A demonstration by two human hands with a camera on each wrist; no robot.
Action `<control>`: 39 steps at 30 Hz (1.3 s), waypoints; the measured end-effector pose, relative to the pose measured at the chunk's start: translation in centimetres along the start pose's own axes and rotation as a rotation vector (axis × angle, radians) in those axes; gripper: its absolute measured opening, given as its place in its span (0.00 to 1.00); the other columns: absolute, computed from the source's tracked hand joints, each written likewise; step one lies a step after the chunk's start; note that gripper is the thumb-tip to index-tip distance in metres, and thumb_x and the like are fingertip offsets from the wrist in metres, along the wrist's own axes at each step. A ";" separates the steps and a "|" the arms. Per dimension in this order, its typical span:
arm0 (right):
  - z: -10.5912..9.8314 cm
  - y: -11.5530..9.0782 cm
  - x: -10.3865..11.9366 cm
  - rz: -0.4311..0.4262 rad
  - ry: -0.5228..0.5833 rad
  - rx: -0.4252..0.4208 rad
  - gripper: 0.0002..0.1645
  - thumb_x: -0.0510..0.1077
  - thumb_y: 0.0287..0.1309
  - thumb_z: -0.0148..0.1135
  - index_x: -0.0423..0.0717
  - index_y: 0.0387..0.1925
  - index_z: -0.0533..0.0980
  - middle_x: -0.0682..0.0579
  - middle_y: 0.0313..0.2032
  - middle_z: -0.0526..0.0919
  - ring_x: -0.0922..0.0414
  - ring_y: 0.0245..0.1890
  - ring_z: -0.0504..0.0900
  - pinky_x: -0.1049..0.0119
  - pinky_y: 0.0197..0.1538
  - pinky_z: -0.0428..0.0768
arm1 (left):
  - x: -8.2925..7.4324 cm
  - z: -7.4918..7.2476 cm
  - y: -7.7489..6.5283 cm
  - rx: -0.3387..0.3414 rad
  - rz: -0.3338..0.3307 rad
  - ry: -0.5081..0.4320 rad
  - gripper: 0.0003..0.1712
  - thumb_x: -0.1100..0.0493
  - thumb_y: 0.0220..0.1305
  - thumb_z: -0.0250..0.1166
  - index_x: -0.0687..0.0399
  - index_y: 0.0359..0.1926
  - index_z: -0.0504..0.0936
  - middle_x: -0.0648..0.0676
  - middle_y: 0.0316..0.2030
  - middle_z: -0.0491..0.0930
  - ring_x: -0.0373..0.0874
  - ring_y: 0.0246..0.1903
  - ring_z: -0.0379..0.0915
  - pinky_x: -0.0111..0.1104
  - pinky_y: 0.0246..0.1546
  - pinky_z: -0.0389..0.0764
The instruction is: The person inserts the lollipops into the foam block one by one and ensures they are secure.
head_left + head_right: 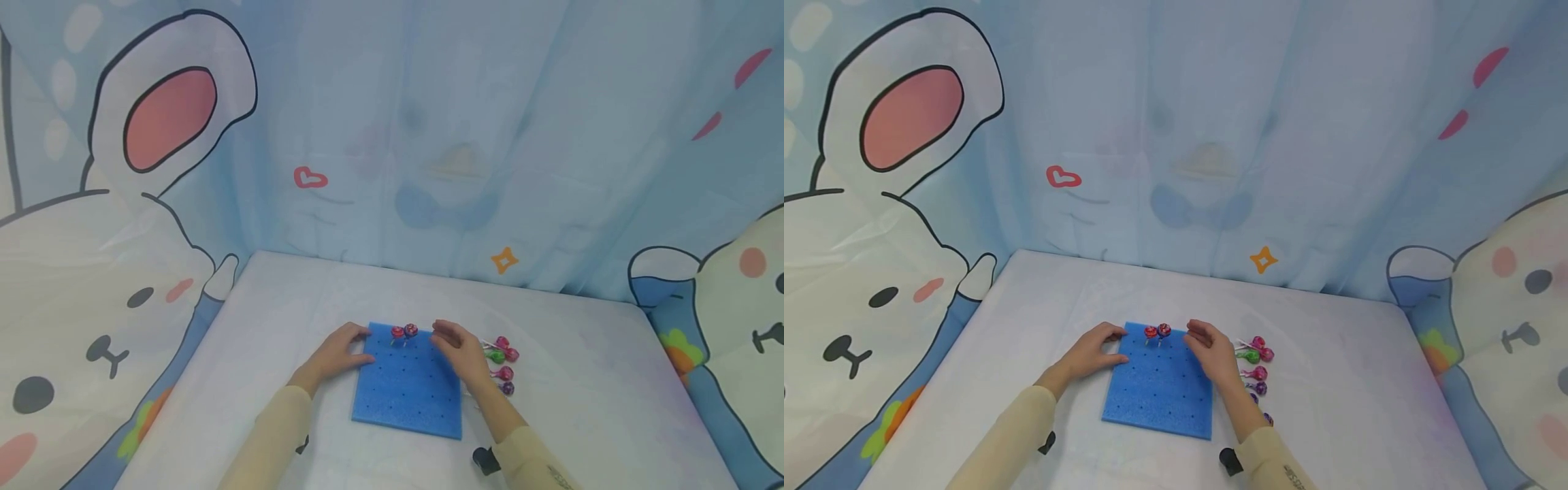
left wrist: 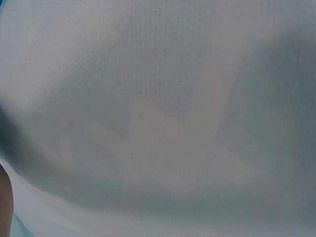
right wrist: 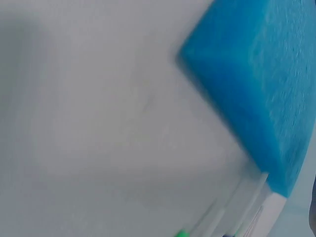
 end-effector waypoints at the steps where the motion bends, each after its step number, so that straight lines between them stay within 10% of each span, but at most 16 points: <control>1: -0.4 0.0 -0.2 0.006 -0.011 -0.007 0.26 0.47 0.67 0.61 0.45 0.64 0.71 0.46 0.60 0.77 0.50 0.62 0.75 0.54 0.62 0.74 | 0.0 0.0 0.0 0.000 0.003 0.002 0.34 0.45 0.59 0.70 0.53 0.62 0.73 0.52 0.55 0.75 0.46 0.57 0.71 0.41 0.61 0.73; 22: -9.5 -1.4 -4.3 0.075 -0.150 -0.185 0.30 0.52 0.68 0.59 0.44 0.65 0.69 0.43 0.62 0.75 0.47 0.61 0.75 0.54 0.64 0.72 | 0.5 0.2 0.1 0.010 -0.030 0.025 0.35 0.43 0.59 0.70 0.50 0.63 0.73 0.50 0.57 0.75 0.44 0.59 0.70 0.40 0.63 0.71; 39: -12.9 -2.2 -6.5 0.176 -0.206 -0.243 0.30 0.51 0.70 0.55 0.42 0.67 0.66 0.40 0.63 0.73 0.43 0.63 0.71 0.47 0.64 0.71 | 0.3 0.2 0.1 0.017 -0.028 0.022 0.34 0.44 0.59 0.70 0.51 0.63 0.73 0.50 0.57 0.75 0.45 0.59 0.70 0.40 0.62 0.72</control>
Point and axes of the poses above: each hand's wrist, its own y-axis towards the middle knuckle, its own z-axis out of the palm, x = y × z, the point moved 9 cm from there along y, towards the middle knuckle
